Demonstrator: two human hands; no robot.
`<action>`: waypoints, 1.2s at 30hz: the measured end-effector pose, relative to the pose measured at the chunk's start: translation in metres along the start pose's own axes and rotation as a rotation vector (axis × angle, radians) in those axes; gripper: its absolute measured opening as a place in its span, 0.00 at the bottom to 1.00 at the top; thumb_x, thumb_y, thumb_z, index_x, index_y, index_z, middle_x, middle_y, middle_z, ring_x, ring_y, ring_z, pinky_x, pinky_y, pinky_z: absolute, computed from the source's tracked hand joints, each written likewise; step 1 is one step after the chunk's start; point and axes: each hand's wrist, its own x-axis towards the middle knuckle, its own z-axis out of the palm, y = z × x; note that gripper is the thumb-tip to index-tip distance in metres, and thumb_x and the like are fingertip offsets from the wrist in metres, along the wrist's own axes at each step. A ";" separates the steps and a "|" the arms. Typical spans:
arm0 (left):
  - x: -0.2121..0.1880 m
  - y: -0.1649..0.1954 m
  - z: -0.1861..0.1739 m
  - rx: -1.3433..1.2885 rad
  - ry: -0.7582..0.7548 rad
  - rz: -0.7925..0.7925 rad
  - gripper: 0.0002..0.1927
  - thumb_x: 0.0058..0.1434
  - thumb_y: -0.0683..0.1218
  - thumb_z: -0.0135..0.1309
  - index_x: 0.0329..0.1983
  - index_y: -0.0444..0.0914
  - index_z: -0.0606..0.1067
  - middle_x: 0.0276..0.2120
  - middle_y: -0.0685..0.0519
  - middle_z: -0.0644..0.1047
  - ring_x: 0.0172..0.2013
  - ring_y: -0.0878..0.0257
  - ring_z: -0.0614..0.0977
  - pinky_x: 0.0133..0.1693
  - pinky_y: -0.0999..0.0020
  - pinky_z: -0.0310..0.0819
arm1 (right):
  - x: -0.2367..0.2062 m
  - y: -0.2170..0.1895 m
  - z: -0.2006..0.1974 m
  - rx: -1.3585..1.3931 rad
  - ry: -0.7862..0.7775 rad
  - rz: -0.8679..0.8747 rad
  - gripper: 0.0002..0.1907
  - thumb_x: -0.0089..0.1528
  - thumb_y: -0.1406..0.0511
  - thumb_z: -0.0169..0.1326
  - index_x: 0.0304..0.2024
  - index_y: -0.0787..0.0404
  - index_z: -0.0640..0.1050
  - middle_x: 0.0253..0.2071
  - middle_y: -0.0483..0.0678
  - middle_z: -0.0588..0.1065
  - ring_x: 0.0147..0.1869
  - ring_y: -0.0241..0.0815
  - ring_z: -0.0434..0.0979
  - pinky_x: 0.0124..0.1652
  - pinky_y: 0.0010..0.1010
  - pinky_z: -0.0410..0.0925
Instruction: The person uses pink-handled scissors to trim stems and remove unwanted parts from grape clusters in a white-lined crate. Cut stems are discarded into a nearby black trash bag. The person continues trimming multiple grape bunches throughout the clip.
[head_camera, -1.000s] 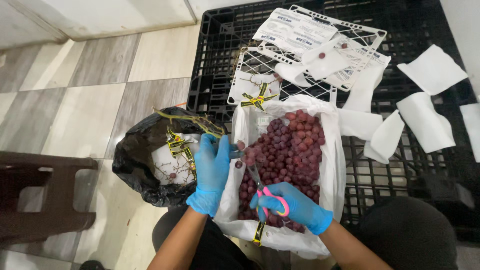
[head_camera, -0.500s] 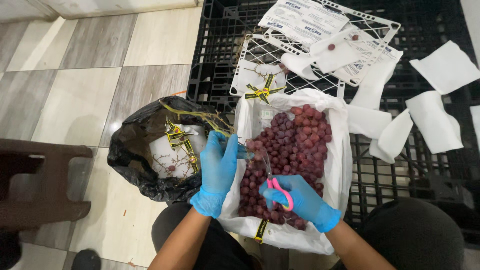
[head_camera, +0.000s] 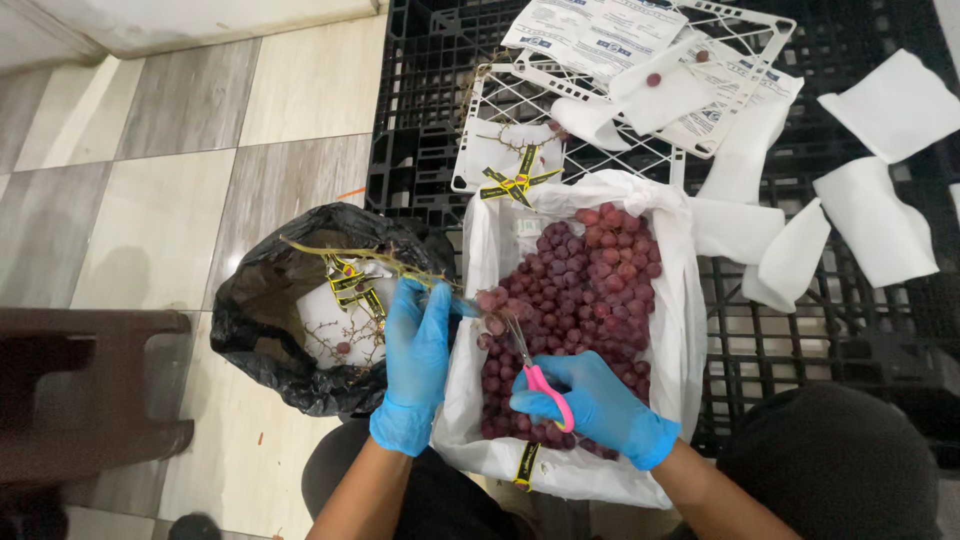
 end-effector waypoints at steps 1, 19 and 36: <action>-0.001 -0.003 -0.001 0.000 0.017 0.003 0.05 0.74 0.42 0.47 0.48 0.34 0.69 0.33 0.54 0.77 0.33 0.68 0.78 0.38 0.72 0.75 | 0.000 -0.001 0.000 -0.004 -0.010 0.010 0.15 0.57 0.57 0.66 0.34 0.63 0.83 0.24 0.42 0.77 0.28 0.28 0.71 0.30 0.24 0.67; 0.000 -0.019 -0.008 -0.479 -0.189 -0.123 0.09 0.75 0.46 0.51 0.49 0.35 0.71 0.43 0.50 0.78 0.56 0.44 0.80 0.60 0.53 0.74 | -0.002 -0.004 0.005 0.194 -0.022 0.067 0.14 0.56 0.58 0.67 0.28 0.64 0.83 0.19 0.43 0.76 0.23 0.29 0.71 0.25 0.23 0.63; 0.000 -0.015 -0.005 -0.469 -0.190 -0.188 0.10 0.73 0.51 0.50 0.48 0.40 0.70 0.38 0.48 0.79 0.61 0.45 0.77 0.43 0.59 0.80 | -0.005 0.006 0.003 0.286 -0.072 0.145 0.12 0.56 0.61 0.67 0.28 0.64 0.83 0.17 0.43 0.72 0.20 0.30 0.68 0.23 0.24 0.59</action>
